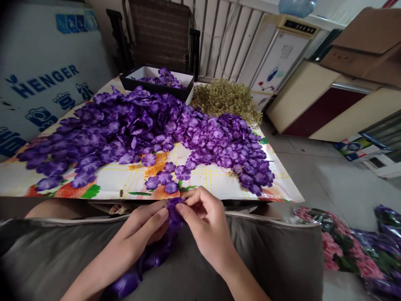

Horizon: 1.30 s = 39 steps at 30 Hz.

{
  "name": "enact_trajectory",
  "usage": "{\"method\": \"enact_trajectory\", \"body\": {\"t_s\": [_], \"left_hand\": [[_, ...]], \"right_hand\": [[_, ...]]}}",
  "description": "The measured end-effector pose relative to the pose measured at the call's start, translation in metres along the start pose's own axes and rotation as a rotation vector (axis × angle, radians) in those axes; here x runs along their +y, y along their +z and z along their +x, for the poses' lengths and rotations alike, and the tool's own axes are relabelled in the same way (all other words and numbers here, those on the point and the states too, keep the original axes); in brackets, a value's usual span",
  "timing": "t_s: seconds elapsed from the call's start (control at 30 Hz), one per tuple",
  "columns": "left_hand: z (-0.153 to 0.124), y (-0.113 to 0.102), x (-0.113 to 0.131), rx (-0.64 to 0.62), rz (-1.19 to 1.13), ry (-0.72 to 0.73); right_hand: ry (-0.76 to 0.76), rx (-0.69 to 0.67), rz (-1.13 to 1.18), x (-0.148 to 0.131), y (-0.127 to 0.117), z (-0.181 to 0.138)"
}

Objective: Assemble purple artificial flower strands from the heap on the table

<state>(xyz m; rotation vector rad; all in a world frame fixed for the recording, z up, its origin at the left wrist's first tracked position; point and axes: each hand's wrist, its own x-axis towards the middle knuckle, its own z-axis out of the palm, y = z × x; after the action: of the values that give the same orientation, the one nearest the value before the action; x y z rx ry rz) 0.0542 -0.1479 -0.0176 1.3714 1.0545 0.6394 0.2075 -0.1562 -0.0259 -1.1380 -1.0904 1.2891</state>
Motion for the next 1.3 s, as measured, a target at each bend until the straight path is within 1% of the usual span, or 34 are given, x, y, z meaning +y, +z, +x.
{"method": "enact_trajectory", "body": {"t_s": [0.1, 0.2, 0.3, 0.63, 1.0, 1.13, 1.3], "left_hand": [[0.0019, 0.0005, 0.0022, -0.054, 0.085, 0.081], [0.0029, 0.001, 0.0024, -0.018, 0.122, 0.102], [0.0026, 0.0014, 0.0015, -0.009, 0.129, 0.107], [0.0037, 0.0011, 0.0052, -0.015, 0.075, 0.046], [0.0051, 0.0016, 0.006, -0.001, 0.073, 0.035], [0.0057, 0.0014, 0.0056, 0.002, 0.104, -0.005], [0.0057, 0.0019, 0.005, 0.003, 0.111, -0.008]], "right_hand": [[-0.009, 0.015, -0.026, 0.0003, 0.0001, -0.0009], [0.002, 0.022, -0.061, 0.0003, -0.0011, -0.0019], [-0.001, 0.019, -0.076, -0.0004, -0.0022, -0.0029], [-0.039, -0.011, -0.125, -0.0038, -0.0027, -0.0038], [-0.205, -0.027, -0.255, -0.0016, -0.0017, -0.0065], [-0.241, -0.024, -0.318, 0.0003, -0.0012, -0.0083], [-0.268, -0.028, -0.361, 0.0006, -0.0019, -0.0091]]}}
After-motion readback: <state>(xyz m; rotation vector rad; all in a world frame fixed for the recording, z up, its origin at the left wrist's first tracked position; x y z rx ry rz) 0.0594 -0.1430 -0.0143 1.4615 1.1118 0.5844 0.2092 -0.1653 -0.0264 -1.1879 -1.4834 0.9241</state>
